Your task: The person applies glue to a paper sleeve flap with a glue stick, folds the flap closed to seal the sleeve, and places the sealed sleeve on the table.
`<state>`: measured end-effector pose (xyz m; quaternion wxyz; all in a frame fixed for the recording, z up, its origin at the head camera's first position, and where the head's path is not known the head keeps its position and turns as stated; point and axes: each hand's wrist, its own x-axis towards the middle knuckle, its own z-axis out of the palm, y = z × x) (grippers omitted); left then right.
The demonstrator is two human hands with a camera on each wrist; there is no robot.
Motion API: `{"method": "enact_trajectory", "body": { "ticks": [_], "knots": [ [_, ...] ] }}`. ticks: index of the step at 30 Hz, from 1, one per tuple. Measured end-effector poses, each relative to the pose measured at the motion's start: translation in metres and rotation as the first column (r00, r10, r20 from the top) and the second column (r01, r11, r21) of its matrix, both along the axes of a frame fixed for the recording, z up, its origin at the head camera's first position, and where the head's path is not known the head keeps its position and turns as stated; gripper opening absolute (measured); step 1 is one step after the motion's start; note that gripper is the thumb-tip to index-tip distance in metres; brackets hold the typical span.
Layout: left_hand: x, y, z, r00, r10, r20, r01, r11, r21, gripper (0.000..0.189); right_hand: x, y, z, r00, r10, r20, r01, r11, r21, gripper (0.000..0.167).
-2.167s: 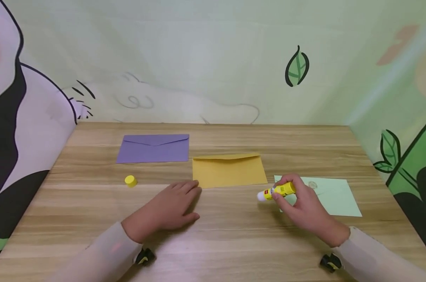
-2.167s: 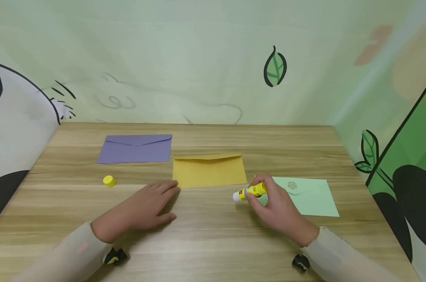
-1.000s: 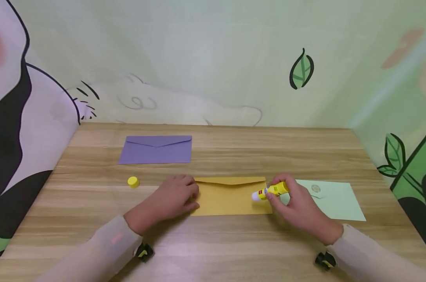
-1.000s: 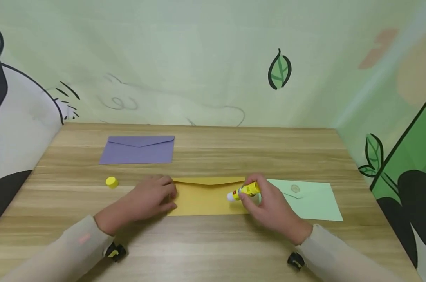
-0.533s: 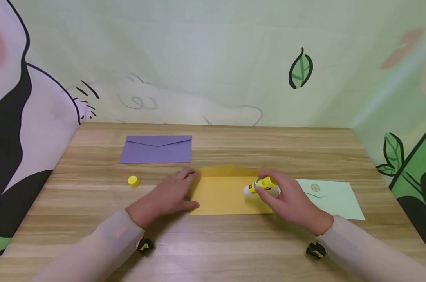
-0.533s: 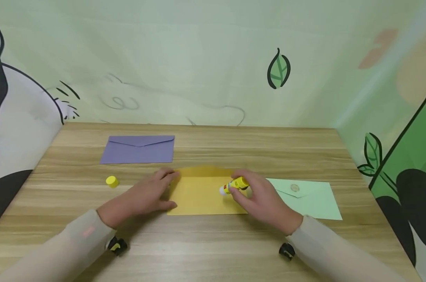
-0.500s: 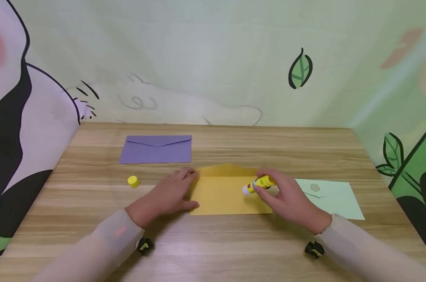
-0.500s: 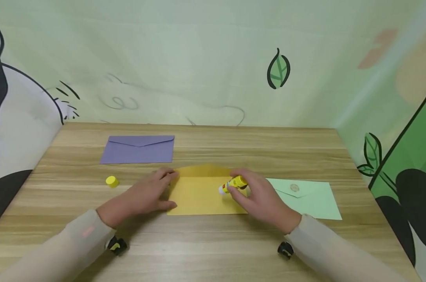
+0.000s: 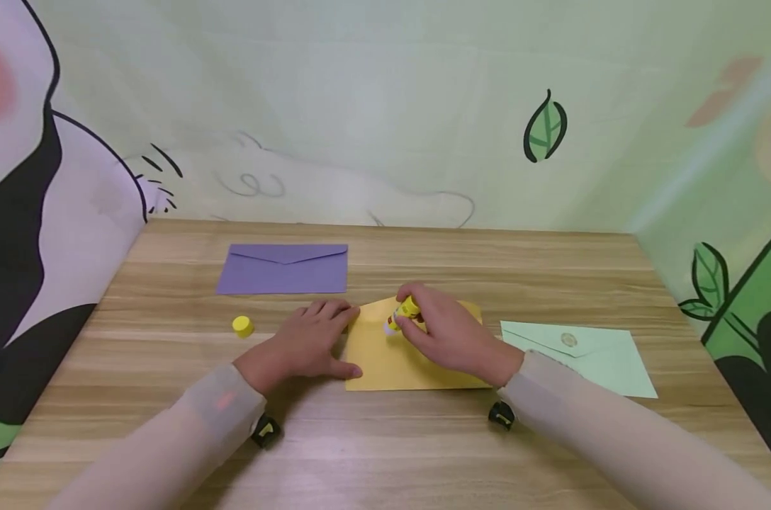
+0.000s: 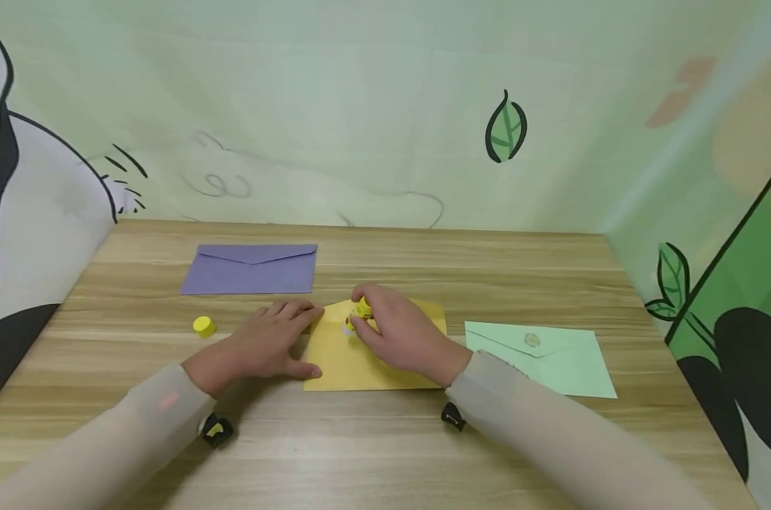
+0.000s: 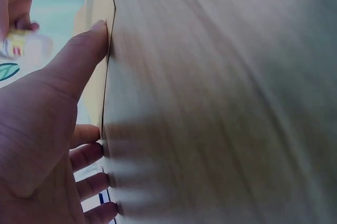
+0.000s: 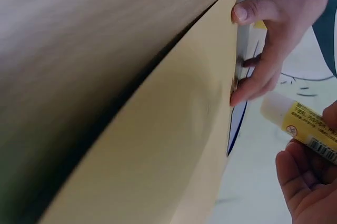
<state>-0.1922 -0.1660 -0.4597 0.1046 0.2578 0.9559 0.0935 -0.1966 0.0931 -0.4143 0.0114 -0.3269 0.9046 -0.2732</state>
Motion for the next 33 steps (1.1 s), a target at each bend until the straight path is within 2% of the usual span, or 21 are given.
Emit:
{"method": "enact_trajectory", "body": {
  "ticks": [6,11,18,26,33],
  "knots": [
    [0.0,0.0,0.0,1.0,0.004,0.004,-0.004,1.0,-0.012,0.106,-0.01,-0.033,-0.003,0.999,0.033,0.03,-0.035,0.997,0.066,0.027],
    [0.0,0.001,0.002,1.0,0.001,0.007,-0.001,1.0,0.002,0.105,-0.015,-0.052,-0.015,0.996,0.089,0.006,-0.089,0.991,0.097,0.028],
    [0.0,0.0,0.001,1.0,0.004,0.013,-0.004,1.0,0.0,0.108,-0.019,-0.066,-0.026,0.993,0.117,-0.004,-0.116,0.99,0.08,0.028],
    [0.001,-0.001,0.005,0.999,0.013,0.04,-0.014,1.0,0.006,0.111,-0.02,-0.064,-0.026,0.983,0.16,-0.087,-0.145,0.978,0.153,0.031],
    [-0.001,-0.002,0.001,0.999,0.013,0.03,-0.013,1.0,0.006,0.106,-0.016,-0.047,-0.022,0.991,0.115,-0.062,-0.102,0.977,0.185,0.027]
  ]
}}
